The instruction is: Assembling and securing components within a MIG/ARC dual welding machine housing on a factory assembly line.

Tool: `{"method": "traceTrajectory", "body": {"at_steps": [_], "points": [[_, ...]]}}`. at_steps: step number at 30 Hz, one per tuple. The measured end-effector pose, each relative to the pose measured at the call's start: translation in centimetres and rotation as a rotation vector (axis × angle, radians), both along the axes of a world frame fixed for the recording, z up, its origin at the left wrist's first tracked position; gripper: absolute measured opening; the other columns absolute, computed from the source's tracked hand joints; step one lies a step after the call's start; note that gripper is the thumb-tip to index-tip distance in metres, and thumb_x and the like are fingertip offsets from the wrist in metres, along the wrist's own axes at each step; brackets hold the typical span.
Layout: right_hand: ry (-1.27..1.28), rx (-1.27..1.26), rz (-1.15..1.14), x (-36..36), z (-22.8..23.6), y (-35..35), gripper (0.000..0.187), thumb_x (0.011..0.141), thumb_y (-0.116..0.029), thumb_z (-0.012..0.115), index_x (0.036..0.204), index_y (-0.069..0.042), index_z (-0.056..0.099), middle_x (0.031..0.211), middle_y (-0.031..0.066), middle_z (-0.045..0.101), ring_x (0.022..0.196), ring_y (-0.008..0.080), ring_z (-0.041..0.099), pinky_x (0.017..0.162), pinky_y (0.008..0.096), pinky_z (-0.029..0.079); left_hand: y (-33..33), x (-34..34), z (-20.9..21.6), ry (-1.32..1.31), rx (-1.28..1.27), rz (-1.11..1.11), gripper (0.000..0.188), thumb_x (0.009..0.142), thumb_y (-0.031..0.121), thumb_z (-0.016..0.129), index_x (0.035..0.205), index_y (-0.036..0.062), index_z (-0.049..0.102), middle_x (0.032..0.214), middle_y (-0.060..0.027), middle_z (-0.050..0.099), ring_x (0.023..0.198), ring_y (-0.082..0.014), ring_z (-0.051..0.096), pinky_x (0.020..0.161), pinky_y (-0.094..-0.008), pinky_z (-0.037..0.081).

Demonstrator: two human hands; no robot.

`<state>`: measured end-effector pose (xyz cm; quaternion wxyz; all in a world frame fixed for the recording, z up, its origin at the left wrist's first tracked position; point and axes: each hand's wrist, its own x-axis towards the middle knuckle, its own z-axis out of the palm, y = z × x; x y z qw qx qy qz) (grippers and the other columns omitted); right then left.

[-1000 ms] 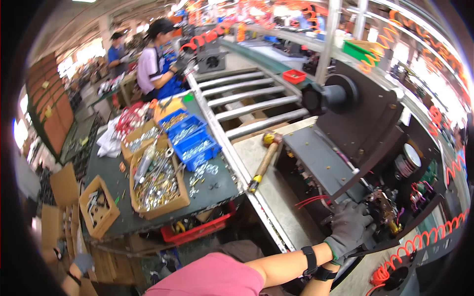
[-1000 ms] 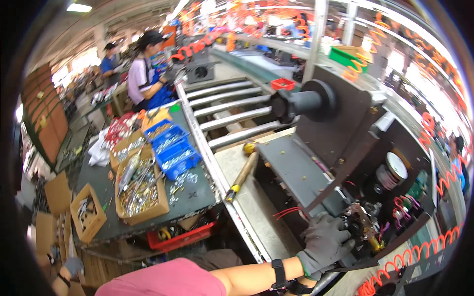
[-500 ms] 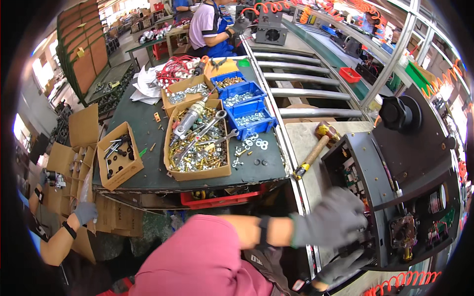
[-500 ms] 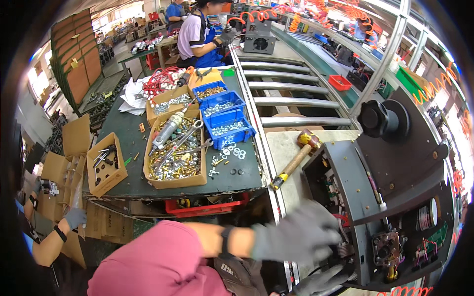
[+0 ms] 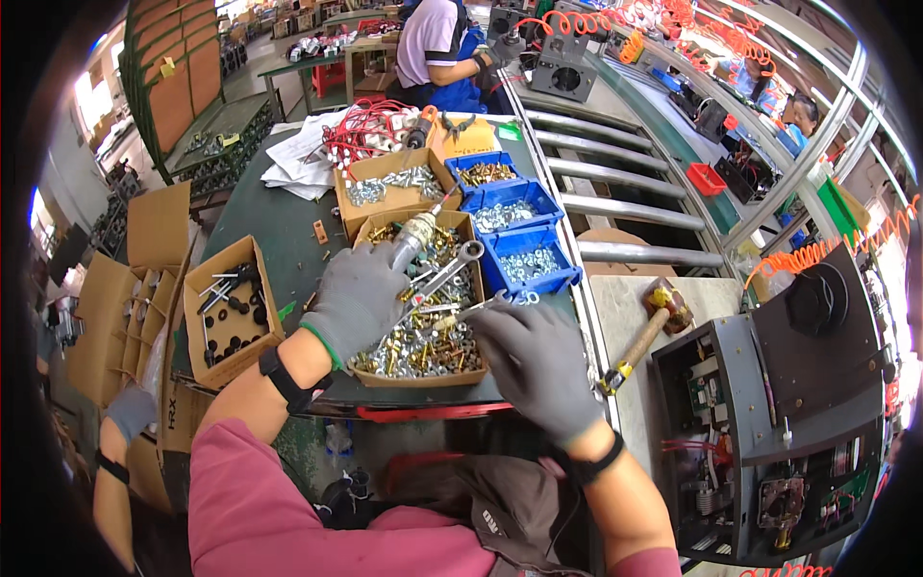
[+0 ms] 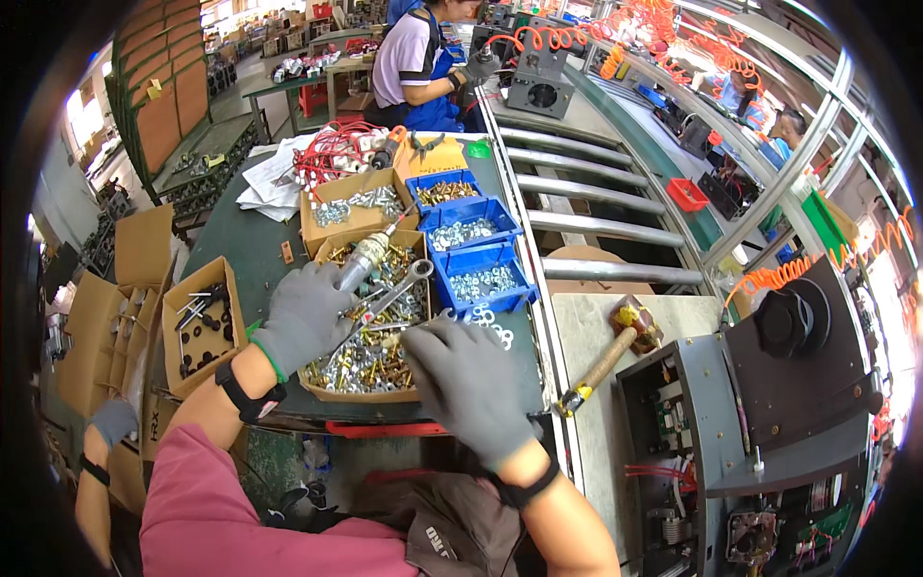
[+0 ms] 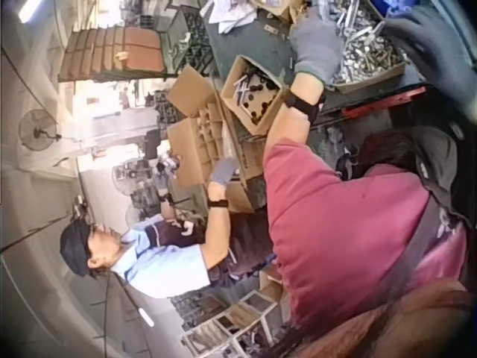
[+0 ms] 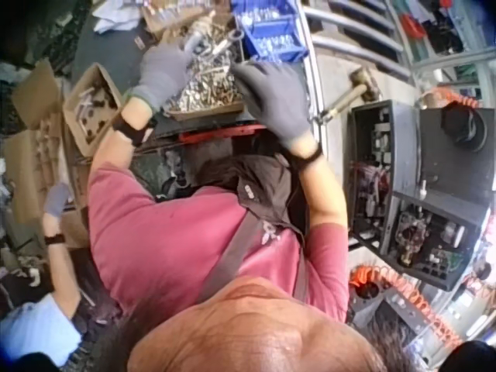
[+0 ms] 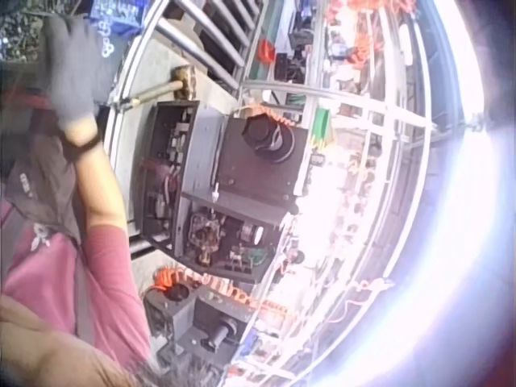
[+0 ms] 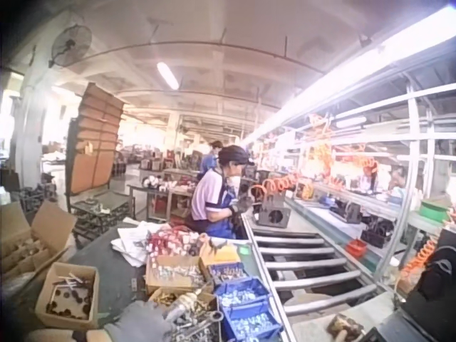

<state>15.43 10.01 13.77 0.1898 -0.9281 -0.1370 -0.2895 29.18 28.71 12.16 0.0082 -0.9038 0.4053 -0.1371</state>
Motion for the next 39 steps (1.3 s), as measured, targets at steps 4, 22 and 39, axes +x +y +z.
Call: {"method": "traceTrajectory", "body": {"at_steps": [4, 22, 39], "points": [[0.374, -0.300, -0.128, 7.2, -2.5, -0.1, 0.018, 0.079, -0.022, 0.062, 0.094, -0.013, 0.066, 0.084, 0.0104, 0.064, 0.073, 0.0306, 0.061, 0.064, 0.0416, 0.048, -1.6, 2.1, -0.6, -0.092, 0.015, -0.161, 0.013, 0.062, 0.022, 0.069, 0.073, 0.0152, 0.070, 0.087, -0.0089, 0.057, 0.084, -0.0261, 0.057, 0.072, -0.0391, 0.047], [0.177, -0.480, -0.179, 5.1, 2.5, -1.3, 0.010, 0.074, -0.008, 0.056, 0.082, -0.011, 0.059, 0.067, 0.0083, 0.061, 0.061, 0.0270, 0.061, 0.052, 0.0375, 0.047, -0.9, 4.0, 0.4, 0.291, -0.230, -0.210, 0.030, 0.071, 0.032, 0.066, 0.093, 0.0121, 0.069, 0.088, -0.0108, 0.060, 0.082, -0.0288, 0.059, 0.072, -0.0397, 0.048], [-0.247, 0.271, -0.778, -22.2, -3.6, -5.3, 0.042, 0.075, 0.001, 0.064, 0.114, -0.007, 0.051, 0.090, 0.0097, 0.064, 0.071, 0.0268, 0.062, 0.062, 0.0344, 0.049, -8.0, -7.9, 8.2, 0.513, -0.313, -0.491, 0.015, 0.080, 0.012, 0.053, 0.088, 0.0010, 0.060, 0.068, -0.0112, 0.058, 0.062, -0.0212, 0.060, 0.058, -0.0342, 0.048]]}}
